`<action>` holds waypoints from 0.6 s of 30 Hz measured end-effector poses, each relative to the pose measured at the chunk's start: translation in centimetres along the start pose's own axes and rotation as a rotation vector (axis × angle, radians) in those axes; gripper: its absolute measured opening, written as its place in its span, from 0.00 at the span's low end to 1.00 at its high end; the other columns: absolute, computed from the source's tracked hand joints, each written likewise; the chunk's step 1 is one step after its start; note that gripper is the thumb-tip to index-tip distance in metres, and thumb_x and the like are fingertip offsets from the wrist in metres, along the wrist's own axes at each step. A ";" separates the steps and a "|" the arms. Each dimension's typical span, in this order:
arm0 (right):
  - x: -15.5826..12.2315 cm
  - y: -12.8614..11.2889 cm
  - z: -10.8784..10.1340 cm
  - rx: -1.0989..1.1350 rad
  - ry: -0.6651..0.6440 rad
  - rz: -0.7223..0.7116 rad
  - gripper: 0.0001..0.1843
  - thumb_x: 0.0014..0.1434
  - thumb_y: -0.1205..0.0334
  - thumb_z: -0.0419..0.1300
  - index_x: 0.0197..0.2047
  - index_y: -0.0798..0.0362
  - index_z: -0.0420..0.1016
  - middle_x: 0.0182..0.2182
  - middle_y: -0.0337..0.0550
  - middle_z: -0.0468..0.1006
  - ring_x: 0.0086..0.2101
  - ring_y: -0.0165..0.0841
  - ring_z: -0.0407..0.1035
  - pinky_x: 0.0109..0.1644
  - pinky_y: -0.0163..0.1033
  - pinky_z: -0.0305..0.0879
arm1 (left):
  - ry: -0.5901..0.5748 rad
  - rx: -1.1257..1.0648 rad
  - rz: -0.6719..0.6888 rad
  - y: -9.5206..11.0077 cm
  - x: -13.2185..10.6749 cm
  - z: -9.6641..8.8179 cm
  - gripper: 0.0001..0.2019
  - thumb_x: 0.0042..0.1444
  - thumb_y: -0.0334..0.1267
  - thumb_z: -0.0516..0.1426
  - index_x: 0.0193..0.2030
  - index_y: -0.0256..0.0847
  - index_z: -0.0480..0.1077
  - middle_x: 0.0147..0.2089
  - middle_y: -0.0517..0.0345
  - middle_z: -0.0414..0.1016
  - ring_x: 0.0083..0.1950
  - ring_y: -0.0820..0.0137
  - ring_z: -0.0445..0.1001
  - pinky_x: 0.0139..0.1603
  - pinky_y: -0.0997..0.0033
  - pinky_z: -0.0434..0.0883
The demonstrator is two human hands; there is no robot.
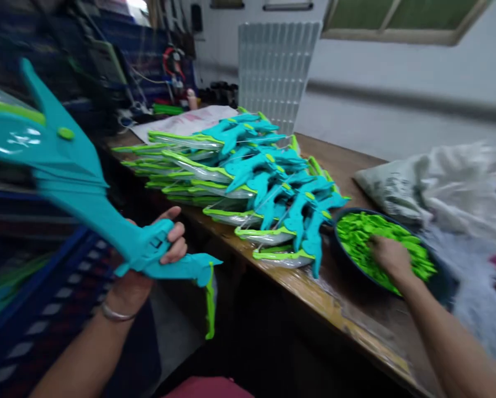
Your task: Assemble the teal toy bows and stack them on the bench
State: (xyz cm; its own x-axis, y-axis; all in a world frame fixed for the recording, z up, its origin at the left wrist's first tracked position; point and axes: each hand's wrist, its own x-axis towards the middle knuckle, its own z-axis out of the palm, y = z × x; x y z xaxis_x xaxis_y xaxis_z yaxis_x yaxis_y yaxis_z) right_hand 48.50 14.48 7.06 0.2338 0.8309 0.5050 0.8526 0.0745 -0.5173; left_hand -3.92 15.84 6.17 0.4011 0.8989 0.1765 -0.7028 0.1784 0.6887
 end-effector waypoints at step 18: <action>-14.0 -32.1 5.6 0.909 -0.582 -0.455 0.08 0.68 0.68 0.60 0.48 0.49 0.77 0.38 0.43 0.80 0.38 0.33 0.74 0.43 0.38 0.72 | 0.072 -0.023 0.024 -2.8 -7.1 4.6 0.23 0.59 0.62 0.54 0.41 0.42 0.70 0.31 0.62 0.64 0.19 0.76 0.60 0.22 0.71 0.61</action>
State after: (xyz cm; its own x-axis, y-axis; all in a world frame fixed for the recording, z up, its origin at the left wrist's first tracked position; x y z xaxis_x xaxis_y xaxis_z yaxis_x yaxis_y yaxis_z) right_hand 15.28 3.55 12.76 -0.4572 0.7352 0.5004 0.0989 0.6012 -0.7929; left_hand -2.05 7.10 6.24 0.3408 0.9295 0.1411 -0.7253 0.1644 0.6685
